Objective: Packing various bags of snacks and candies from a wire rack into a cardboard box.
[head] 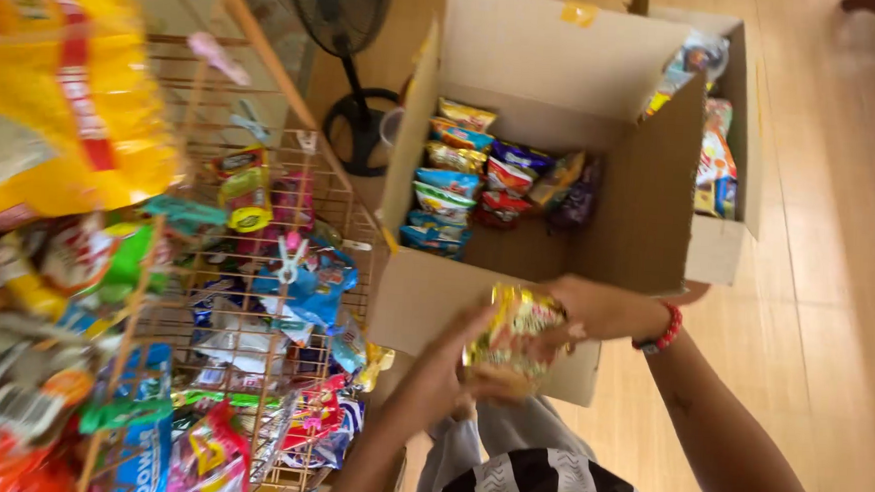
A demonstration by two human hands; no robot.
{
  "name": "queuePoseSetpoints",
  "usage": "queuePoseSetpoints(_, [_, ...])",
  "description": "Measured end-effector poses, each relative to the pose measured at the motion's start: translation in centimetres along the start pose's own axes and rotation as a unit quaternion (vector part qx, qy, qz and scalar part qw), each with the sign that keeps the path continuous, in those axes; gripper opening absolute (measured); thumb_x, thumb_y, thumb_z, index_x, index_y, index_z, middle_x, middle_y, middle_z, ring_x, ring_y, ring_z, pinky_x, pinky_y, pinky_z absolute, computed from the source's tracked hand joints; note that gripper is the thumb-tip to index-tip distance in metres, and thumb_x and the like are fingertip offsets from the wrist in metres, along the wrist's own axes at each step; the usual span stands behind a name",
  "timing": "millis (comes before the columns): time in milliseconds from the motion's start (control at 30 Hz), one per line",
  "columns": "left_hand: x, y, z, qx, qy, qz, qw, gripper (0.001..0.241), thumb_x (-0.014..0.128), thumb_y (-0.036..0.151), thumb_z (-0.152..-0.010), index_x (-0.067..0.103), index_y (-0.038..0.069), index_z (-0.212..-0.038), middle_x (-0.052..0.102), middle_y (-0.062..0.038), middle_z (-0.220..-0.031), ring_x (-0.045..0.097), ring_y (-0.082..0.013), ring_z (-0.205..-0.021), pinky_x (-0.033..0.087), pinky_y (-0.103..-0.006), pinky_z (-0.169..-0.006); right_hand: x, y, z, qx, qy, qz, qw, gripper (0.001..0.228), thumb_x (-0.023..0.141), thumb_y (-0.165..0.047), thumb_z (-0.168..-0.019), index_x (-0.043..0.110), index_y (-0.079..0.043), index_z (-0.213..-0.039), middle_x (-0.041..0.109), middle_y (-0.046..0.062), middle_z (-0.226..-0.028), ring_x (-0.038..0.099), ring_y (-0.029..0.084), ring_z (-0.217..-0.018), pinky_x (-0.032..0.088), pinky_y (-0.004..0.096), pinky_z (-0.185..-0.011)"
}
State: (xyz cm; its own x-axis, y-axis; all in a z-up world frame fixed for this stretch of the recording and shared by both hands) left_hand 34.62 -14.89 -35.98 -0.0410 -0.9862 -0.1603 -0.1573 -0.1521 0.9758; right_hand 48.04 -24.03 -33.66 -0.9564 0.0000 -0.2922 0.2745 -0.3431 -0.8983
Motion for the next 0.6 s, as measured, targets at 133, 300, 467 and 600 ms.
queuePoseSetpoints(133, [-5.2,-5.2,-6.3,-0.032,0.182,-0.124,0.975,0.097,0.089,0.016,-0.079,0.032,0.007,-0.157,0.045,-0.020,-0.154,0.051,-0.0328,-0.134,0.046,-0.0425,-0.107,-6.9,4.5,-2.0,0.075,0.127,0.059,0.987,0.058,0.079,-0.033,-0.078,0.062,-0.010,-0.128,0.077,0.016,-0.096,0.075,0.033,-0.081,0.059,0.041,-0.069])
queuePoseSetpoints(300, [-6.9,-19.3,-10.8,-0.151,0.283,-0.083,0.943,0.076,0.070,0.006,-0.087,0.035,0.010,-0.154,0.049,-0.017,-0.149,0.062,-0.0255,-0.112,0.059,-0.0369,-0.089,-15.5,14.0,-6.8,0.091,0.431,0.264,0.858,0.044,0.072,-0.005,-0.081,0.062,-0.008,-0.124,0.070,0.018,-0.114,0.065,0.042,-0.104,0.054,0.050,-0.084])
queuePoseSetpoints(467, [-3.4,-31.7,-13.7,-0.239,0.257,-0.032,0.936,0.071,0.071,0.008,-0.088,0.038,0.011,-0.151,0.054,-0.017,-0.144,0.064,-0.0247,-0.106,0.059,-0.0349,-0.085,-13.2,31.3,-15.4,0.237,0.304,0.215,0.898,0.042,0.076,-0.012,-0.079,0.064,-0.014,-0.119,0.071,0.017,-0.113,0.067,0.040,-0.106,0.054,0.051,-0.089])
queuePoseSetpoints(600, [-2.0,-34.6,-13.8,-0.337,0.265,0.004,0.903,0.064,0.067,0.008,-0.090,0.041,0.012,-0.149,0.056,-0.015,-0.141,0.067,-0.0240,-0.103,0.056,-0.0332,-0.085,-10.7,35.7,-16.7,0.330,0.253,0.152,0.897,0.045,0.072,-0.008,-0.081,0.063,-0.020,-0.124,0.073,0.018,-0.109,0.068,0.041,-0.105,0.054,0.053,-0.088])
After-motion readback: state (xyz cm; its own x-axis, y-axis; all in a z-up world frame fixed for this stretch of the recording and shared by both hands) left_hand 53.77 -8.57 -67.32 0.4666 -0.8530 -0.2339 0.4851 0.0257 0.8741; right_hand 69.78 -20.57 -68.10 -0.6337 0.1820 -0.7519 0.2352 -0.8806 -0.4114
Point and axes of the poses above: each hand's wrist, its own z-axis away from the middle knuckle, its own x-axis out of the palm, y = z × x, the point moved 8 cm from there along -z, towards the middle knuckle
